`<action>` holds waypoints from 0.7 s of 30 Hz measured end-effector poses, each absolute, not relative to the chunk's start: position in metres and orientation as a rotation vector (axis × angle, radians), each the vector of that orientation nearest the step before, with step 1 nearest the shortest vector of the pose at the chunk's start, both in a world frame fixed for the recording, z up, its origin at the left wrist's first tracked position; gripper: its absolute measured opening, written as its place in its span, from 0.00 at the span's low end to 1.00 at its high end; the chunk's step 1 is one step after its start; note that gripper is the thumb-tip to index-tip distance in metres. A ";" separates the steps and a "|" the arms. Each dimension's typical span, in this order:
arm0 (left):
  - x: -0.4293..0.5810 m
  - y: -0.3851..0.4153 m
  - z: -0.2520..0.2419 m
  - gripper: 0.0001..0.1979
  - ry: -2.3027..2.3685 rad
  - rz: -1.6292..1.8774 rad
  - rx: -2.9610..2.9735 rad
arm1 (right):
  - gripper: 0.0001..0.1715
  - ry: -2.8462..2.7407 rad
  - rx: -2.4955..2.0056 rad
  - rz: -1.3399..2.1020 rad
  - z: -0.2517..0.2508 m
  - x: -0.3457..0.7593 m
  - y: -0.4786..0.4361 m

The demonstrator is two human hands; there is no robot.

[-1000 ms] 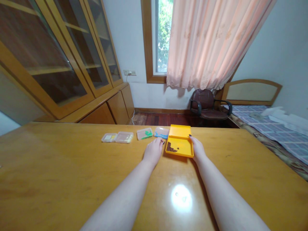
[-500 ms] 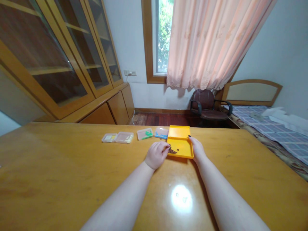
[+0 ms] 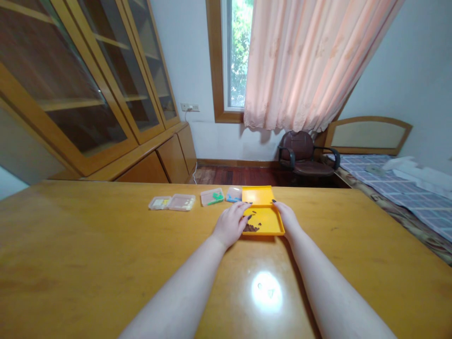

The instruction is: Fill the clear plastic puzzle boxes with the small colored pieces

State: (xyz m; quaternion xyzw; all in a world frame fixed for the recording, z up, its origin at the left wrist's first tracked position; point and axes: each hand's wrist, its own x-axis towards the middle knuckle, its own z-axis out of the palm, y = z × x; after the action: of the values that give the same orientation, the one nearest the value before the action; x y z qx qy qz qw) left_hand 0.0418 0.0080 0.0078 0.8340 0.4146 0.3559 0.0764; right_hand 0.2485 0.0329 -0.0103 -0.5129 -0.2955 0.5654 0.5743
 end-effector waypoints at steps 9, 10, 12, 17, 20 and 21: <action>0.038 0.010 0.016 0.09 2.020 0.550 2.320 | 0.13 -0.316 -1.051 1.405 -0.010 0.249 0.039; 0.041 0.006 0.016 0.09 2.063 0.457 2.328 | 0.13 -0.307 -1.042 1.413 -0.009 0.249 0.039; 0.047 0.001 0.014 0.11 2.095 0.296 2.310 | 0.14 -0.307 -1.031 1.435 -0.008 0.249 0.039; 0.050 0.001 0.003 0.12 2.033 0.086 2.296 | 0.15 -0.299 -1.014 1.442 -0.010 0.249 0.040; 0.048 0.004 0.000 0.10 2.023 0.076 2.315 | 0.15 -0.300 -1.010 1.422 -0.011 0.249 0.040; 0.048 0.005 -0.001 0.10 2.031 0.076 2.313 | 0.15 -0.300 -1.012 1.417 -0.011 0.248 0.040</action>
State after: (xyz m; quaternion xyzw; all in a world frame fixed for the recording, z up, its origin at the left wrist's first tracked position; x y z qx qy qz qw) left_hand 0.0483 0.0049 -0.0010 0.7509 0.6592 0.0247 0.0312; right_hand 0.2484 0.0400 -0.0106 -0.4425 -0.1311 0.6197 0.6347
